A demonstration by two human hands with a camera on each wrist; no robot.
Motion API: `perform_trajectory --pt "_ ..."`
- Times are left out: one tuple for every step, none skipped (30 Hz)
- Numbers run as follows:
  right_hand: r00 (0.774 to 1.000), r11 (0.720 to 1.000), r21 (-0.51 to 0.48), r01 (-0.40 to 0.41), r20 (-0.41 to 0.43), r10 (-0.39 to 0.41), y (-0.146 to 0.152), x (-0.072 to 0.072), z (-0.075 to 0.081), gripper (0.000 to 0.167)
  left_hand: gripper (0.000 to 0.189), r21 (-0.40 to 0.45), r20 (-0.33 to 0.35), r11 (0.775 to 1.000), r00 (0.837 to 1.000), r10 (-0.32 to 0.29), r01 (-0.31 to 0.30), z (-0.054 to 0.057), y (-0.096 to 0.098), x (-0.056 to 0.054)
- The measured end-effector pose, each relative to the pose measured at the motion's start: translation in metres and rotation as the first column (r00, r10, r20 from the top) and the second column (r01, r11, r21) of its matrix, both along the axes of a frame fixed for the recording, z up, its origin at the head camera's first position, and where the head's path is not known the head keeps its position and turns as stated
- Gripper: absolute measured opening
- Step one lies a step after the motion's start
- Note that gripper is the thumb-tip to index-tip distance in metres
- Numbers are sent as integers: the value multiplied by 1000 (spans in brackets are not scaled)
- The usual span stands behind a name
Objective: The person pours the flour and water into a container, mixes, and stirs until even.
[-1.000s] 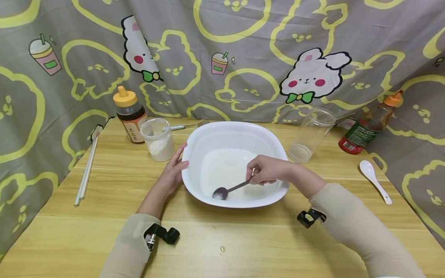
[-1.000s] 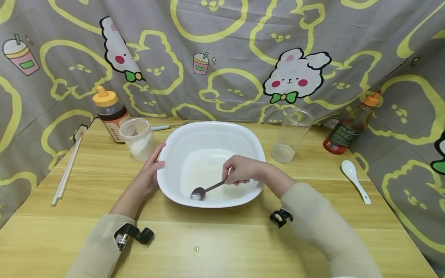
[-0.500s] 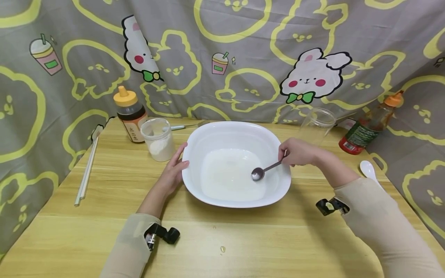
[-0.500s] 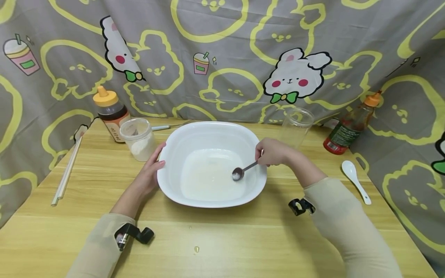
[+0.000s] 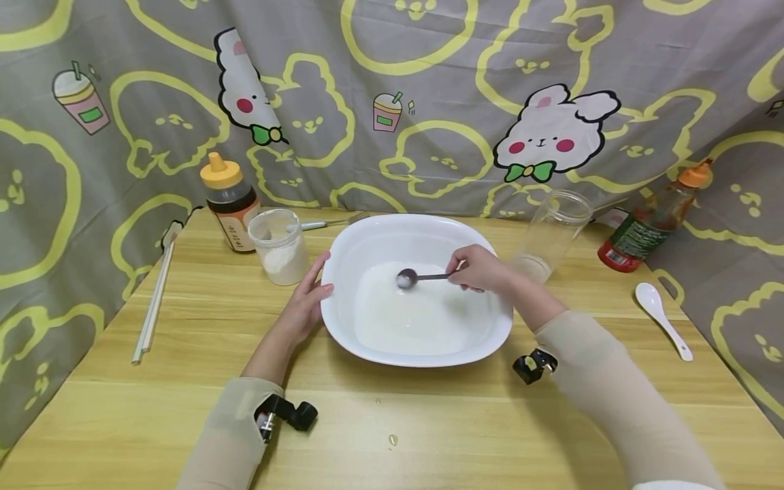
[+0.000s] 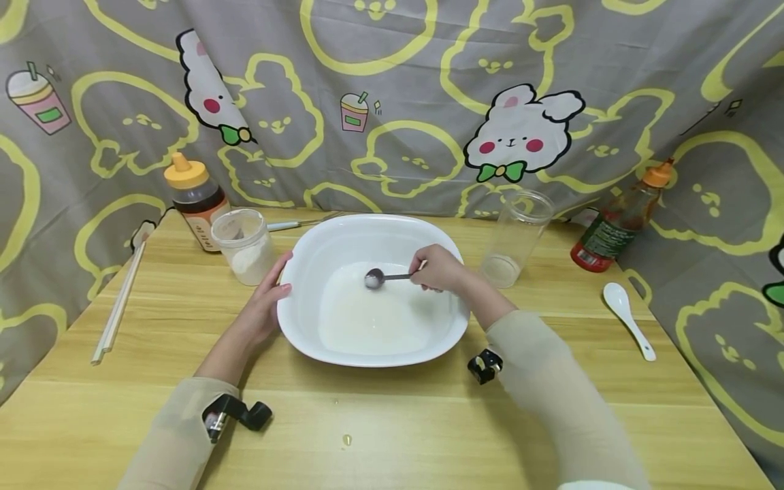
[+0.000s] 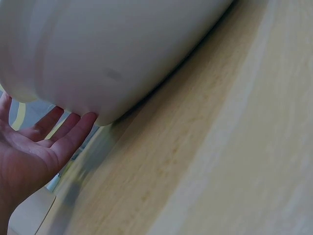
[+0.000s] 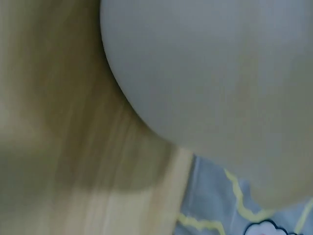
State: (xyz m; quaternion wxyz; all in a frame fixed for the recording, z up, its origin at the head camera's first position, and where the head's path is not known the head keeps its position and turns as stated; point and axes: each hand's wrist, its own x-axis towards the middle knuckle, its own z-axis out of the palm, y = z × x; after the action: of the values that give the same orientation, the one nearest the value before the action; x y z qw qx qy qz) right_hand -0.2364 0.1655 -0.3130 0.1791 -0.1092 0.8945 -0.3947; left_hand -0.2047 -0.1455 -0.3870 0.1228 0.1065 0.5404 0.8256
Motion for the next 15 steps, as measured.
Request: perform_trajectory --pt "1000 1000 -14 -18 14 18 -4 1 -2 10 64 1 0 1000 1000 0 0 0 0 0" --pt "999 999 -27 -33 33 34 -8 2 -3 11 64 2 0 1000 1000 0 0 0 0 0" --pt "997 998 -38 -48 52 50 -11 3 -5 11 64 1 0 1000 1000 0 0 0 1 0" --pt "995 997 -50 -63 74 66 -15 5 -6 12 64 1 -3 1000 1000 -1 1 0 1 0" --pt "992 994 -61 -85 93 91 -17 7 -7 12 64 -1 -4 1000 1000 1 -1 0 1 0" --pt "987 991 -74 -108 113 116 -20 9 -8 13 64 -1 -6 1000 1000 2 -2 0 1 1" --pt "981 988 -86 -131 130 141 -22 12 -8 13 64 -1 -9 1000 1000 2 -2 0 1 1" --pt "976 983 -97 -153 144 166 -24 14 -9 14 65 -1 -10 1000 1000 5 -5 0 1 1" --pt "969 978 -108 -179 155 194 -26 17 -9 14 65 -2 -12 1000 1000 6 -6 0 1 0" --pt "962 972 -118 -202 163 220 -27 19 -9 13 65 -2 -12 1000 1000 8 -8 0 1 0" --pt "954 966 -126 -227 169 247 -28 22 -8 13 65 0 -9 1000 1000 10 -10 0 1 0" --pt "946 958 -131 -254 173 274 -29 24 -8 12 65 2 -8 1000 1000 9 -9 0 1 0" --pt "938 951 -135 -277 176 298 -29 26 -7 10 65 3 -6 1000 1000 8 -8 0 1 0" --pt "932 946 -133 -296 179 317 -28 29 -6 9 65 6 -6 1000 1000 8 -8 -1 1 0" --pt "925 940 -132 -314 182 334 -27 31 -4 7 65 7 -5 1000 1000 6 -6 -1 1 0"
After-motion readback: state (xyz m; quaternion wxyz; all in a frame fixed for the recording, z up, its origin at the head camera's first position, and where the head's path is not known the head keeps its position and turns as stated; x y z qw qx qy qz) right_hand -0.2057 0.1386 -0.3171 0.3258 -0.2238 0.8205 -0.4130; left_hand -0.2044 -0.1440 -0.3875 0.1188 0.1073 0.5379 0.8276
